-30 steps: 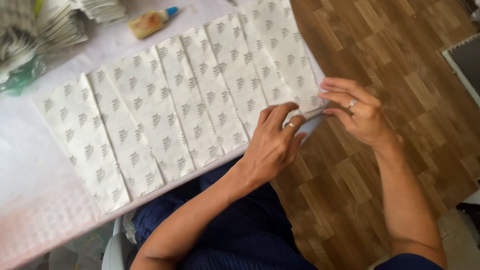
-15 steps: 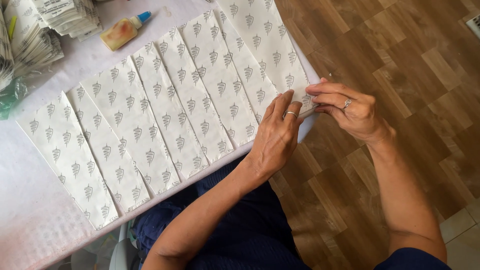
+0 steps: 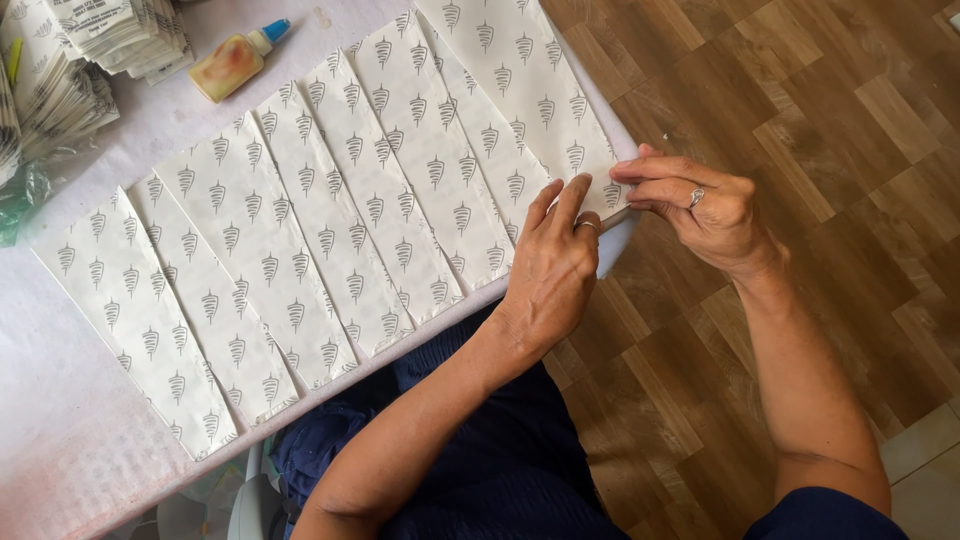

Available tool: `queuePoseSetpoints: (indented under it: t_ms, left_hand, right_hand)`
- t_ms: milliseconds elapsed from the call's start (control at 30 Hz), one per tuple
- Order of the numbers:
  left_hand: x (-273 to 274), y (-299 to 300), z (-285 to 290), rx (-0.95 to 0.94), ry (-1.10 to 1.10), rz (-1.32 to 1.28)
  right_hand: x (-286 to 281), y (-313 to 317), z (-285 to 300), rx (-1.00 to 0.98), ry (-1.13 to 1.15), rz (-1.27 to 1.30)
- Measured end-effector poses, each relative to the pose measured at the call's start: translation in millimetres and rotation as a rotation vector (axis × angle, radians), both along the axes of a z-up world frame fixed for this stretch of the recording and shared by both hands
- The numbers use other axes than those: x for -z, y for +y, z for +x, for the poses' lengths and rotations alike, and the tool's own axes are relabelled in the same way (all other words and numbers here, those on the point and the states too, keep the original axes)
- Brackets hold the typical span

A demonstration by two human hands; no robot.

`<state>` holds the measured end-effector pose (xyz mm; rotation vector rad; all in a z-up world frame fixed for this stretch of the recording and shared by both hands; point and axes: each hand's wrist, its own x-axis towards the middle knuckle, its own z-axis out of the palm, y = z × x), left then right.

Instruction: The person applies glue to paper strips and presses them together by hand on a table.

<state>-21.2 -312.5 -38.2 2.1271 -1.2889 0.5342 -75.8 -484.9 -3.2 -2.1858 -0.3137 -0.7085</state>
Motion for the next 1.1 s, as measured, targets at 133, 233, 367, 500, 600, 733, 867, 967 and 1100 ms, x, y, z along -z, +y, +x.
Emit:
queuePoseSetpoints:
  t_ms: [133,233,367,500,600,733,867,967,1100]
  left_hand:
    - [-11,0,2,-0.019,-0.029,0.068]
    - [-17,-3,5,-0.073,0.071,0.143]
    - [-8,-12,16,-0.091,0.395,0.016]
    - [-2,-14,29,-0.087,0.560,-0.016]
    - [4,-14,32,-0.081,0.613,-0.049]
    - [-3,-10,30,-0.071,0.628,-0.065]
    - [-3,-10,29,-0.064,0.668,-0.082]
    - [-6,-17,33,-0.093,0.636,-0.075]
    - [-4,-27,41,-0.126,0.479,0.001]
  right_hand:
    - [-2,4,2,0.006,0.008,0.027]
    - [-3,4,3,0.020,0.027,0.073]
    - [-2,6,4,0.054,0.041,0.091]
    - [11,6,5,0.071,0.065,0.230]
    - [22,11,5,0.129,0.056,0.221]
    - [18,25,4,0.206,0.081,0.256]
    - [14,25,5,0.187,0.070,0.303]
    - [14,28,6,0.210,0.051,0.301]
    - [19,26,6,0.220,0.054,0.327]
